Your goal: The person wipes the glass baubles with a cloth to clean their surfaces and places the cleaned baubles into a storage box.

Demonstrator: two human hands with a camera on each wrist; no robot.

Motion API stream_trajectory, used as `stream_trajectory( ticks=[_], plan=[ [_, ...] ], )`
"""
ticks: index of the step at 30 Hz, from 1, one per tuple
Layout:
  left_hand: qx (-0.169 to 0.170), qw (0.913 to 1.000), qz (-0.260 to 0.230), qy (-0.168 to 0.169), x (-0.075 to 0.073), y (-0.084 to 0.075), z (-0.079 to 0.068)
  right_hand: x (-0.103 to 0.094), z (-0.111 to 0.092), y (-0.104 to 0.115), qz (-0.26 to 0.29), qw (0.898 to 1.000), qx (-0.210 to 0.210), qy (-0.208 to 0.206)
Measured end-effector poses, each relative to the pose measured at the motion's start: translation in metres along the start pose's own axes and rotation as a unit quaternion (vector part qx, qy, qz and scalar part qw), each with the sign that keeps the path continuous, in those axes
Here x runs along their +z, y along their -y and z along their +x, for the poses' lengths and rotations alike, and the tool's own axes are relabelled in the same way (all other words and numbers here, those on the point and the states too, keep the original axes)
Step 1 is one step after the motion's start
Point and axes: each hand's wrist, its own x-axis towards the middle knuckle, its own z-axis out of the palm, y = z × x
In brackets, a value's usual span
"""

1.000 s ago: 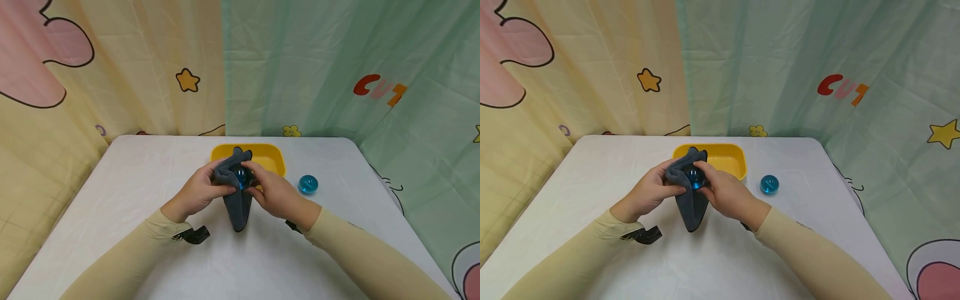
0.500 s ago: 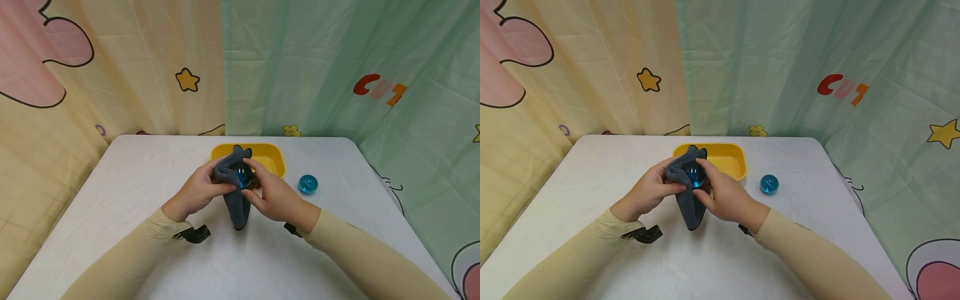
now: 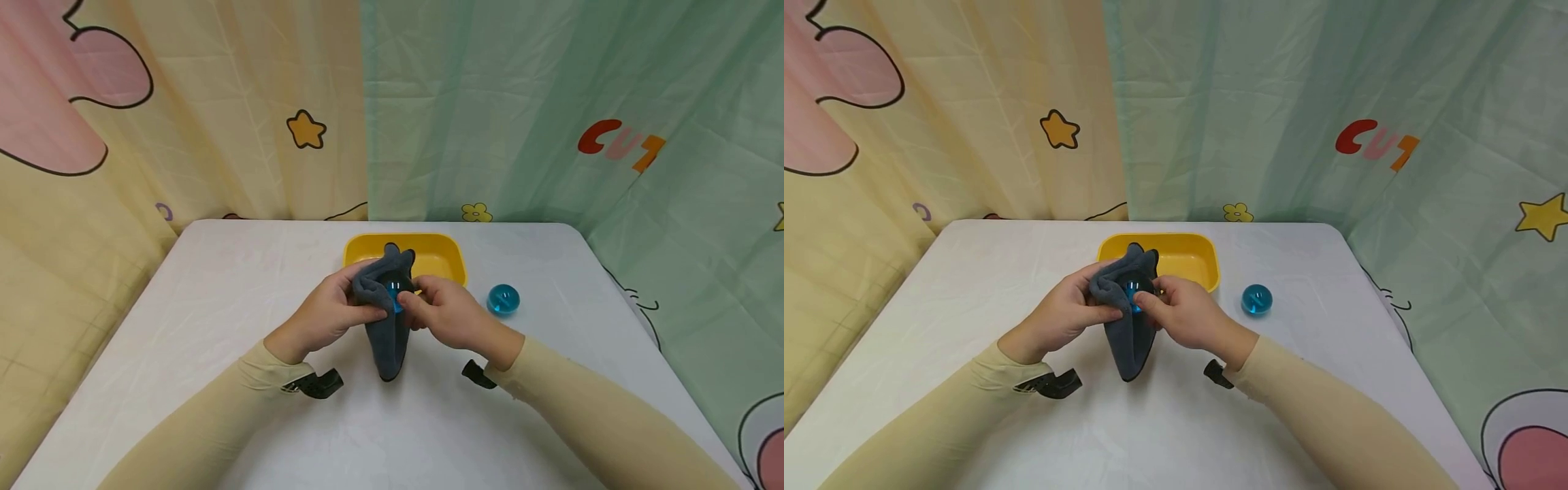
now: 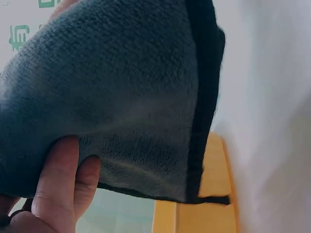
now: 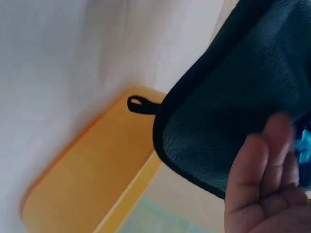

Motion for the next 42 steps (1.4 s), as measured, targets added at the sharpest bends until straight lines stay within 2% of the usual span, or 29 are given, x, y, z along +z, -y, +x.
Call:
stream_trajectory(
  ticks=[3, 6, 9, 13, 14, 15, 17, 19, 20, 22, 24, 28, 32, 36, 39, 41, 42],
  plan=[
    [-0.001, 1.0, 0.003, -0.005, 0.0, 0.0, 0.0, 0.002, -0.003, 0.001, -0.023, 0.999, -0.035, -0.011],
    [-0.001, 0.9999, -0.001, -0.013, -0.001, -0.001, 0.0, 0.002, -0.006, 0.003, -0.088, 0.992, -0.09, -0.02],
    [-0.002, 0.9998, -0.011, -0.016, -0.002, -0.002, 0.0, 0.001, -0.006, 0.004, -0.17, 0.976, -0.132, -0.03],
    [-0.004, 0.9998, -0.015, -0.008, -0.001, -0.001, 0.0, 0.0, -0.005, 0.004, -0.274, 0.948, -0.151, -0.053],
    [-0.003, 0.9999, -0.012, -0.006, -0.001, 0.0, 0.0, 0.0, -0.005, 0.003, -0.28, 0.947, -0.149, -0.055],
    [0.0, 1.0, -0.006, -0.005, 0.0, 0.0, 0.001, 0.0, -0.005, 0.003, -0.272, 0.951, -0.14, -0.05],
    [0.005, 1.0, -0.001, -0.001, 0.001, 0.0, 0.0, 0.0, -0.005, 0.002, -0.222, 0.968, -0.11, -0.034],
    [0.006, 1.0, 0.005, 0.001, 0.001, 0.001, 0.0, 0.001, -0.004, 0.001, -0.134, 0.989, -0.066, -0.016],
    [0.005, 0.9999, 0.009, 0.001, 0.001, 0.0, 0.0, 0.001, -0.004, 0.001, -0.087, 0.995, -0.043, -0.009],
    [0.002, 0.9999, 0.015, -0.002, 0.001, -0.001, -0.001, 0.003, -0.004, 0.0, -0.028, 0.999, -0.016, -0.003],
    [0.003, 0.9998, 0.019, -0.006, 0.001, -0.002, -0.001, 0.004, -0.004, 0.0, -0.003, 1.0, -0.008, -0.006],
    [0.01, 0.9999, 0.009, -0.009, 0.0, -0.003, 0.0, 0.007, -0.005, 0.0, -0.053, 0.997, -0.048, -0.038],
    [0.003, 0.9998, -0.02, -0.005, 0.001, -0.001, 0.0, 0.007, -0.007, 0.003, -0.116, 0.986, -0.098, -0.074],
    [-0.003, 0.9988, -0.047, -0.015, 0.0, -0.002, -0.002, 0.005, -0.009, 0.006, -0.165, 0.972, -0.151, -0.068],
    [0.002, 0.9984, -0.056, -0.011, -0.001, -0.004, -0.003, 0.002, -0.009, 0.009, -0.212, 0.96, -0.173, -0.064],
    [0.003, 0.9988, -0.05, -0.005, 0.0, -0.006, -0.002, 0.0, -0.008, 0.01, -0.212, 0.963, -0.153, -0.059],
    [0.002, 0.9991, -0.042, -0.002, 0.0, -0.006, -0.002, -0.001, -0.008, 0.011, -0.19, 0.972, -0.133, -0.048]
  ],
)
